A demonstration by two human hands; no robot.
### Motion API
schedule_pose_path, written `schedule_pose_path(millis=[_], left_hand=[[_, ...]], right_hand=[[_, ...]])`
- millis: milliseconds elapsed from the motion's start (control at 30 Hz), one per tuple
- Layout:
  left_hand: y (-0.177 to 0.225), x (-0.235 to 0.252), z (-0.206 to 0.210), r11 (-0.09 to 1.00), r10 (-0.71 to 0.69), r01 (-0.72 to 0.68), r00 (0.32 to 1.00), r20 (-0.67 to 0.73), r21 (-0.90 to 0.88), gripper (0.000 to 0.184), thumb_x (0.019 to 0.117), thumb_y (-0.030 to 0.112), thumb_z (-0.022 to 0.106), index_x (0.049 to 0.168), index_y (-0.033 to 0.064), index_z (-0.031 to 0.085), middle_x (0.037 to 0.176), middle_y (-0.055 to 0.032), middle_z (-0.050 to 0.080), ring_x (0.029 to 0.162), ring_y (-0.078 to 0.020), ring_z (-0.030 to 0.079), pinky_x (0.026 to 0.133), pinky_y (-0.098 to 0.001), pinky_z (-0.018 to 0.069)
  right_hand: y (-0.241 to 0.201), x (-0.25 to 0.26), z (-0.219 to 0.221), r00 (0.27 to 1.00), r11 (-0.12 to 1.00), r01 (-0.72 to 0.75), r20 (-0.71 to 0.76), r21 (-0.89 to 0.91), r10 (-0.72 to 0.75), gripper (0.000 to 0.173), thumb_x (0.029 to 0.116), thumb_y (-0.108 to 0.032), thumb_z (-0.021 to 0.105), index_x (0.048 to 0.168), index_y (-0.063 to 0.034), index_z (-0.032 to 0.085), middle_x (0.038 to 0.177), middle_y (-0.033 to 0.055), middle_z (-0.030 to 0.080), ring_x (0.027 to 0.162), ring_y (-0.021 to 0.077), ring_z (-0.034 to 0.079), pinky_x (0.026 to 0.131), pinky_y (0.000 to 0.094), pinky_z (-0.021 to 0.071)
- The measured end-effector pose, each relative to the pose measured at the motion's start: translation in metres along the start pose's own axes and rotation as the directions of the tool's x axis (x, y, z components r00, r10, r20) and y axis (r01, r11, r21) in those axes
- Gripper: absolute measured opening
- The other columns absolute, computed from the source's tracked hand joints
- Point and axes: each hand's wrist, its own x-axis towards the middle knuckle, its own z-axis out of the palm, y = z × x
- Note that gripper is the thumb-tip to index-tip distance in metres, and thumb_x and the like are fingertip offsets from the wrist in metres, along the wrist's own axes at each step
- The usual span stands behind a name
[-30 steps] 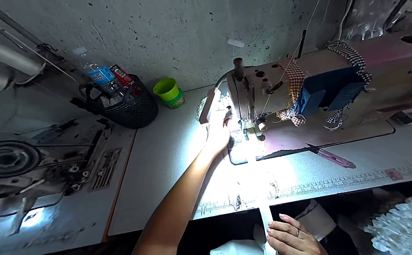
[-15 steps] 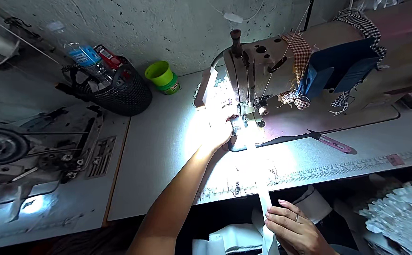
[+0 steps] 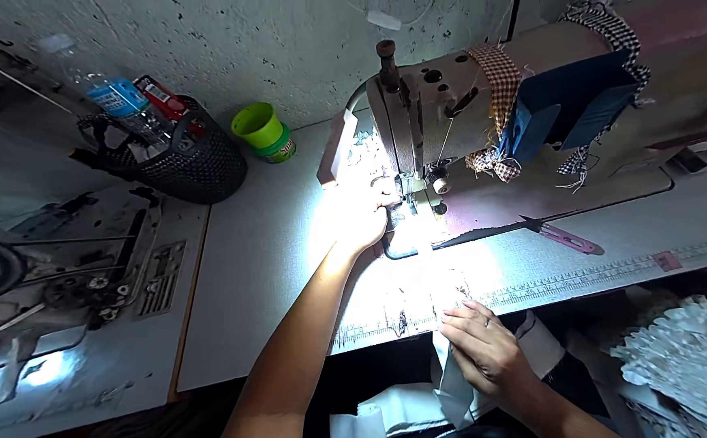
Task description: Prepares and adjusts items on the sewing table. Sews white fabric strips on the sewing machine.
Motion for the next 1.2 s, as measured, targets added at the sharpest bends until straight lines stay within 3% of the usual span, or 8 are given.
schedule_pose_path(millis=[333,800,900,967,1033,1100,1133,1200], left_hand=[[0.0,-0.002,0.004,0.996,-0.077,0.079,0.996,0.051,-0.047,0.042,0.0988,-0.006,0.038,0.124,-0.0018,0.071,0.132,-0.0202,0.064,0.129,-0.0288,0.056,0.11,-0.0443,0.0412],[0.002,-0.004,0.0,0.993,-0.036,0.03,0.998,0.046,0.117,0.041,0.0999,-0.001,0.042,0.125,0.0069,0.073,0.134,-0.0136,0.065,0.127,-0.0293,0.057,0.107,-0.0498,0.0416],[0.004,-0.022,0.007,0.996,-0.083,0.08,0.994,0.066,0.038,0.044,0.1024,0.006,0.043,0.144,0.0043,0.058,0.142,-0.0159,0.059,0.133,-0.03,0.054,0.111,-0.0508,0.041],[0.033,-0.055,0.014,0.977,-0.214,0.214,0.976,0.047,0.022,0.05,0.1063,0.026,0.049,0.152,0.0056,0.044,0.126,-0.0159,0.067,0.114,-0.0281,0.066,0.096,-0.0508,0.0527],[0.068,-0.1,0.029,0.961,-0.277,0.276,0.959,-0.052,-0.024,0.059,0.0952,0.043,0.066,0.138,0.0042,0.056,0.109,-0.0114,0.071,0.096,-0.023,0.07,0.083,-0.0458,0.058],[0.093,-0.138,0.048,0.96,-0.278,0.28,0.951,-0.137,-0.006,0.058,0.0846,0.048,0.075,0.116,0.0007,0.068,0.09,-0.0078,0.07,0.079,-0.0201,0.069,0.069,-0.041,0.0581],[0.099,-0.151,0.058,0.962,-0.264,0.272,0.947,-0.181,0.021,0.049,0.0849,0.047,0.075,0.106,0.0024,0.072,0.083,-0.0054,0.068,0.072,-0.0186,0.066,0.065,-0.0392,0.0556],[0.106,-0.168,0.072,0.966,-0.238,0.256,0.933,-0.27,0.032,0.027,0.0898,0.035,0.069,0.091,0.008,0.073,0.076,0.0,0.065,0.069,-0.0137,0.063,0.066,-0.0348,0.053]], right_hand=[[0.019,0.051,0.019,0.994,0.982,-0.096,0.045,-0.166,0.104,0.023,0.094,-0.012,0.057,0.092,-0.0068,0.079,0.101,0.0058,0.078,0.106,0.0222,0.073,0.106,0.0428,0.0503],[0.04,0.096,0.038,0.989,0.965,-0.148,-0.004,-0.217,0.151,0.023,0.0927,-0.006,0.06,0.106,-0.0046,0.078,0.122,0.014,0.073,0.129,0.031,0.061,0.114,0.0427,0.045],[0.031,0.079,0.024,0.981,0.962,-0.182,0.031,-0.204,0.192,0.027,0.0967,-0.011,0.057,0.113,-0.0063,0.077,0.123,0.0097,0.073,0.127,0.0275,0.063,0.115,0.0453,0.0441],[0.016,0.049,0.006,0.982,0.96,-0.19,-0.038,-0.206,0.186,0.03,0.0962,-0.015,0.053,0.112,-0.0061,0.077,0.117,0.0088,0.075,0.116,0.026,0.068,0.104,0.0457,0.0516],[-0.001,0.012,-0.008,0.96,0.961,-0.242,-0.172,-0.13,0.219,0.023,0.0972,-0.019,0.056,0.099,-0.0064,0.076,0.094,0.0066,0.073,0.092,0.0185,0.066,0.085,0.0347,0.0526],[-0.015,-0.022,-0.014,0.903,0.912,-0.408,-0.161,-0.033,0.398,0.026,0.097,-0.031,0.061,0.094,-0.0094,0.074,0.085,0.0002,0.07,0.083,0.0064,0.065,0.077,0.0216,0.054],[-0.018,-0.034,-0.013,0.854,0.858,-0.514,-0.089,0.013,0.513,0.033,0.0949,-0.039,0.063,0.098,-0.0081,0.075,0.087,0.0004,0.071,0.082,0.0062,0.066,0.075,0.0223,0.0557],[-0.02,-0.044,-0.012,0.725,0.713,-0.688,0.11,0.136,0.679,0.055,0.0885,-0.052,0.069,0.116,-0.0052,0.074,0.109,0.006,0.075,0.104,0.0154,0.069,0.092,0.0366,0.0569]])
